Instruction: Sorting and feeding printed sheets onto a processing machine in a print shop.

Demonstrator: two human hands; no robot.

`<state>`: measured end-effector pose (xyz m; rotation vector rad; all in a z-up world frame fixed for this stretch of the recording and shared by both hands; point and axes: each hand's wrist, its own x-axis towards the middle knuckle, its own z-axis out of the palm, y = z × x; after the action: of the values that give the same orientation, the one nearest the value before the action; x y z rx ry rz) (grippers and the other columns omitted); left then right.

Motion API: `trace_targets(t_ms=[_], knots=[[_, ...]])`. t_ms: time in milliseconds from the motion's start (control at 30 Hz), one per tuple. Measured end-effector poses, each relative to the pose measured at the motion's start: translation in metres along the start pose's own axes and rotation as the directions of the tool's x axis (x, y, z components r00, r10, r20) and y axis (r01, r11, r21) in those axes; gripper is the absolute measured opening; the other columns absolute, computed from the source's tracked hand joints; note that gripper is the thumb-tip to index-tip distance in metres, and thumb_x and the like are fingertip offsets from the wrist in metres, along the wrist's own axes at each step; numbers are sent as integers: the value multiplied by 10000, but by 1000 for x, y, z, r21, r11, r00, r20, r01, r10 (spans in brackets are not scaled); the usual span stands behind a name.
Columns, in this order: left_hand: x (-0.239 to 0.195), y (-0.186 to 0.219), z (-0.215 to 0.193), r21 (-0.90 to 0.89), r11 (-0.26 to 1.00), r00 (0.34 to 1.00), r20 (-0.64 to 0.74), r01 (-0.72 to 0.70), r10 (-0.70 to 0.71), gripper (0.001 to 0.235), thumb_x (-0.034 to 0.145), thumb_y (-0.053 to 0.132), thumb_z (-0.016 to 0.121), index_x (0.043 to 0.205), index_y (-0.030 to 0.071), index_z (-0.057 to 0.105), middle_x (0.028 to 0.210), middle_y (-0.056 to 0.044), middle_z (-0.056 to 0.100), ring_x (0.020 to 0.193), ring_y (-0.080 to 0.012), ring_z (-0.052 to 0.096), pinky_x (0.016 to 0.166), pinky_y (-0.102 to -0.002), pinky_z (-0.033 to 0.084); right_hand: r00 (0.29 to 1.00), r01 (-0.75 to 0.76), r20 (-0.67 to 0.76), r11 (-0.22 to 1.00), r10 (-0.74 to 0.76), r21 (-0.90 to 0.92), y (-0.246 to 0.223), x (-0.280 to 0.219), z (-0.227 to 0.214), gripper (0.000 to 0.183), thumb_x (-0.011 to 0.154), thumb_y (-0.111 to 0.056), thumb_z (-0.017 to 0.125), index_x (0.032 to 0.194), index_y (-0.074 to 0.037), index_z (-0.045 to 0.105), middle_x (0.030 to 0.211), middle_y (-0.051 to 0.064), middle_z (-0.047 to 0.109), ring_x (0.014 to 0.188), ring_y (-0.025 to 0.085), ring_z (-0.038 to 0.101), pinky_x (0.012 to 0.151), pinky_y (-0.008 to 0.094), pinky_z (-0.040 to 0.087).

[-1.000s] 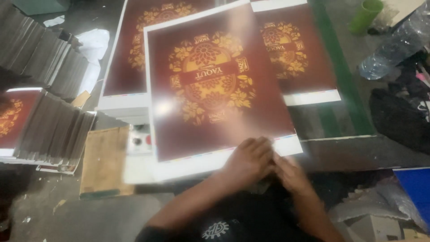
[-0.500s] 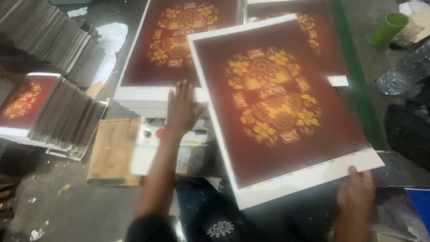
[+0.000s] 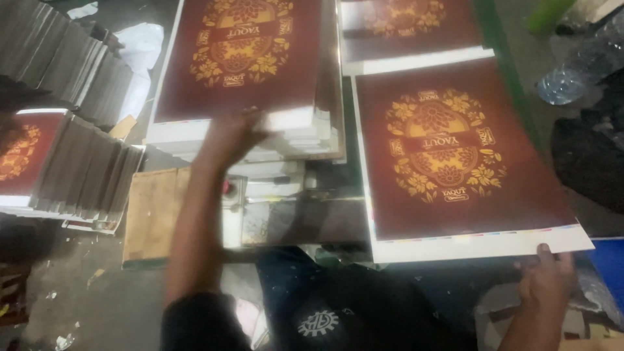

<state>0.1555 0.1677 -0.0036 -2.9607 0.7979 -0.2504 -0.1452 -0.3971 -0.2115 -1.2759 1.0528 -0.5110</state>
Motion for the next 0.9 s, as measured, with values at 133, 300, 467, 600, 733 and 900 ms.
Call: trace_targets(t_ms=[133,300,467,600,733,900], knots=[[-13,3,-14,-297,955,961,-264,2,-84,208,1068,278,609,1147,131,733,989,-105,765,831,-265,743,745,-405,616,989,66,123,992,-79,111,-7,-18,6,394,1100,-83,518,1487,-13,492,1320,156,627,939,165,682,667,240,585],[-33,40,-7,-139,989,858,-502,46,-110,115,1060,132,605,1050,108,717,816,-106,713,718,-277,704,608,-434,552,995,-73,59,993,79,-93,-18,-25,30,417,1068,-125,532,1476,-51,497,1298,142,630,941,184,689,646,255,587],[-52,86,-1,-228,974,901,-424,-7,-93,61,1055,85,617,1029,62,667,799,-102,707,696,-244,712,538,-389,546,984,-21,175,998,30,-52,-44,-34,74,453,1052,-125,531,1497,-62,471,1248,157,650,893,184,701,619,246,564],[-59,102,-18,-204,978,872,-487,-52,-55,137,969,75,613,1093,41,661,885,-110,725,778,-278,713,628,-423,563,978,71,206,982,-34,-176,-42,2,103,448,1078,-162,511,1499,-15,464,1230,160,665,864,191,708,626,266,566],[-62,103,-21,-221,969,826,-562,-107,-36,171,967,55,581,1118,40,660,1033,-125,745,890,-282,730,708,-413,588,963,-4,267,993,36,-118,-43,20,116,517,1074,-208,522,1521,22,404,1169,180,695,831,203,715,644,291,558],[-71,106,-7,-244,969,849,-520,-38,-98,138,1024,44,577,1073,44,707,994,-131,773,785,-239,743,603,-383,583,948,-33,311,994,65,-105,-29,5,113,638,1026,-162,528,1594,-50,260,1134,225,717,844,225,703,655,312,521]])
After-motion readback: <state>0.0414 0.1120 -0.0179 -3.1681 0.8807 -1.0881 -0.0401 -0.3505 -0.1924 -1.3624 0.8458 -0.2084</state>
